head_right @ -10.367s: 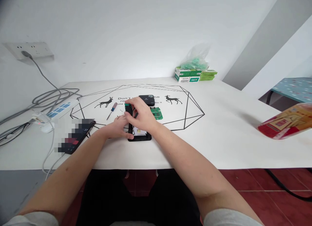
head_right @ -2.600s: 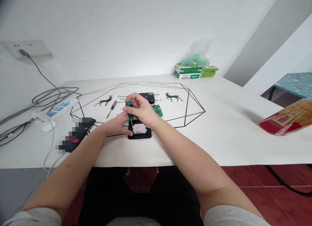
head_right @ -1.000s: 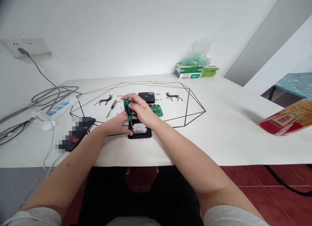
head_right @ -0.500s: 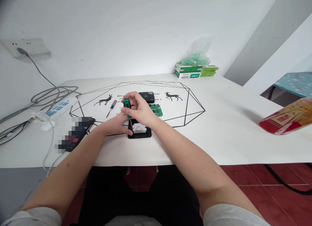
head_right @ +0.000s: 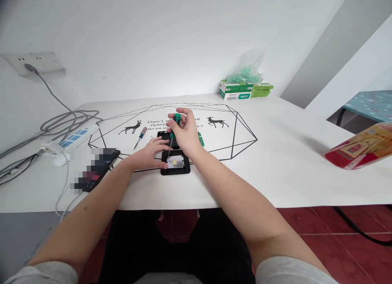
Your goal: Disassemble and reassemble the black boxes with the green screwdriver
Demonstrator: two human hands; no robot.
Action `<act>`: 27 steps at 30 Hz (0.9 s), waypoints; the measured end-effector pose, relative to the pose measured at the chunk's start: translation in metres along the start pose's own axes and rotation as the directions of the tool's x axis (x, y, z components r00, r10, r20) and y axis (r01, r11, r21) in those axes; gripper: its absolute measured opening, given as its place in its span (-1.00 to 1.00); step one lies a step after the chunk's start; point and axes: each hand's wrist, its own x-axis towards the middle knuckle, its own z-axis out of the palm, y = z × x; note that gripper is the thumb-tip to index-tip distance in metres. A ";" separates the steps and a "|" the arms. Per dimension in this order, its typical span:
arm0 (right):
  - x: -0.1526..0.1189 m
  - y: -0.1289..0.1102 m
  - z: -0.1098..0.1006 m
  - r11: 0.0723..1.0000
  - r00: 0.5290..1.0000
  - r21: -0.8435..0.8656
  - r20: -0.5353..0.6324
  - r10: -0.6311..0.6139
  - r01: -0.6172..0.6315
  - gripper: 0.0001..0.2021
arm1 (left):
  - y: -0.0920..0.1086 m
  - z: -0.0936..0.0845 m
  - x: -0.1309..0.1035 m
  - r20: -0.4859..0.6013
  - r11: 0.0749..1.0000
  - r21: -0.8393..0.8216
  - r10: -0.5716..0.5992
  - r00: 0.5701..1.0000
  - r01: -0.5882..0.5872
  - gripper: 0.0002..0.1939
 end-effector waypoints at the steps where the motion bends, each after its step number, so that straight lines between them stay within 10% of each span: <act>1: 0.001 0.001 0.000 1.000 1.000 0.003 -0.024 -0.002 0.002 -0.50 | 0.000 0.000 0.000 -0.028 1.000 -0.005 0.023 0.999 -0.023 -0.30; 8: 0.001 0.005 0.000 1.000 0.998 0.025 -0.059 -0.018 0.019 -0.50 | -0.003 0.003 0.004 -0.143 0.989 0.000 0.148 0.979 -0.150 -0.82; 27: 0.008 0.023 -0.010 0.987 0.983 -0.061 -0.101 -0.153 0.148 -0.55 | -0.006 0.004 0.008 -0.266 0.987 0.099 0.148 0.953 -0.126 -0.87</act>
